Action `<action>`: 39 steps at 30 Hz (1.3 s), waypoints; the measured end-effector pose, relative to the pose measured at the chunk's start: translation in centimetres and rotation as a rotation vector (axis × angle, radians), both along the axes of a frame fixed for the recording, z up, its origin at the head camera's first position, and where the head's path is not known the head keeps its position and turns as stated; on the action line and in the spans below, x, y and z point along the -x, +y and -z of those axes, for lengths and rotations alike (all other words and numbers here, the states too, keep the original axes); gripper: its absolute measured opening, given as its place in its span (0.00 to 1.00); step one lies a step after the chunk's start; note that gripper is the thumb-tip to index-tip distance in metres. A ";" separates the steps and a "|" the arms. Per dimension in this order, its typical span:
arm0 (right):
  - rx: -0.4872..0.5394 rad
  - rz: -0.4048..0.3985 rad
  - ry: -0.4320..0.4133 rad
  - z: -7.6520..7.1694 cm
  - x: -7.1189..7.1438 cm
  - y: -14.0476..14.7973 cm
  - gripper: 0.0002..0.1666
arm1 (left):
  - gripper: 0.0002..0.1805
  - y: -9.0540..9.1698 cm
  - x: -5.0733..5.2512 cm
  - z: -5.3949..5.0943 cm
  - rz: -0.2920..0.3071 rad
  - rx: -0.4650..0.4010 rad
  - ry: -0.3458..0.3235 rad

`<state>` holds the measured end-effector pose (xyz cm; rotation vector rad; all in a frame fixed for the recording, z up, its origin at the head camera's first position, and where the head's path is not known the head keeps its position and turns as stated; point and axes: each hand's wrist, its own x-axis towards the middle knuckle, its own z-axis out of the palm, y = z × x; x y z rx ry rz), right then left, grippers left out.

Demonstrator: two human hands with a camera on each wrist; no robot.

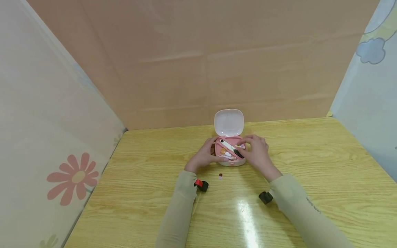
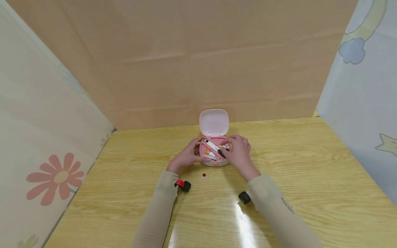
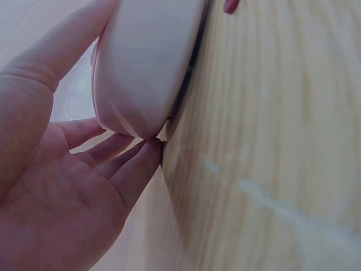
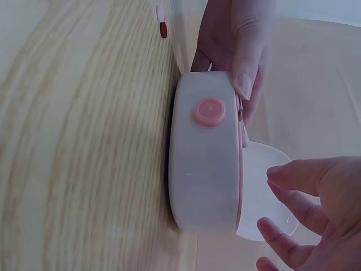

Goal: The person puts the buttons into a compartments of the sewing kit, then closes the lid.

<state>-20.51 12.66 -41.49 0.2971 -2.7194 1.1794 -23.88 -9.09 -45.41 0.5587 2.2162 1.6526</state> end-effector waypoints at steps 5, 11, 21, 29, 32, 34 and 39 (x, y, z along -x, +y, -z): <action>0.000 -0.008 0.021 0.0 -0.6 -0.2 0.07 | 0.50 -0.1 -0.3 -0.2 -0.011 0.009 0.003; 0.024 -0.017 0.026 0.0 -1.7 -0.6 0.06 | 0.51 -0.2 -0.2 -0.2 -0.008 0.023 0.006; 0.033 -0.017 0.081 0.4 -3.2 -1.6 0.06 | 0.51 -0.1 -0.3 -0.3 -0.002 0.042 0.020; 0.032 -0.020 0.070 0.8 -4.2 -1.9 0.05 | 0.51 0.0 -0.1 -0.2 0.018 0.001 0.037; 0.025 -0.019 0.057 1.0 -4.6 -2.0 0.06 | 0.51 0.0 -0.2 -0.3 0.021 -0.005 0.037; 0.024 -0.016 0.057 1.1 -4.9 -2.1 0.07 | 0.51 0.0 -0.2 -0.3 0.019 -0.001 0.035; 0.032 -0.012 0.067 1.2 -5.4 -2.3 0.07 | 0.50 0.1 -0.2 -0.3 0.020 0.006 0.033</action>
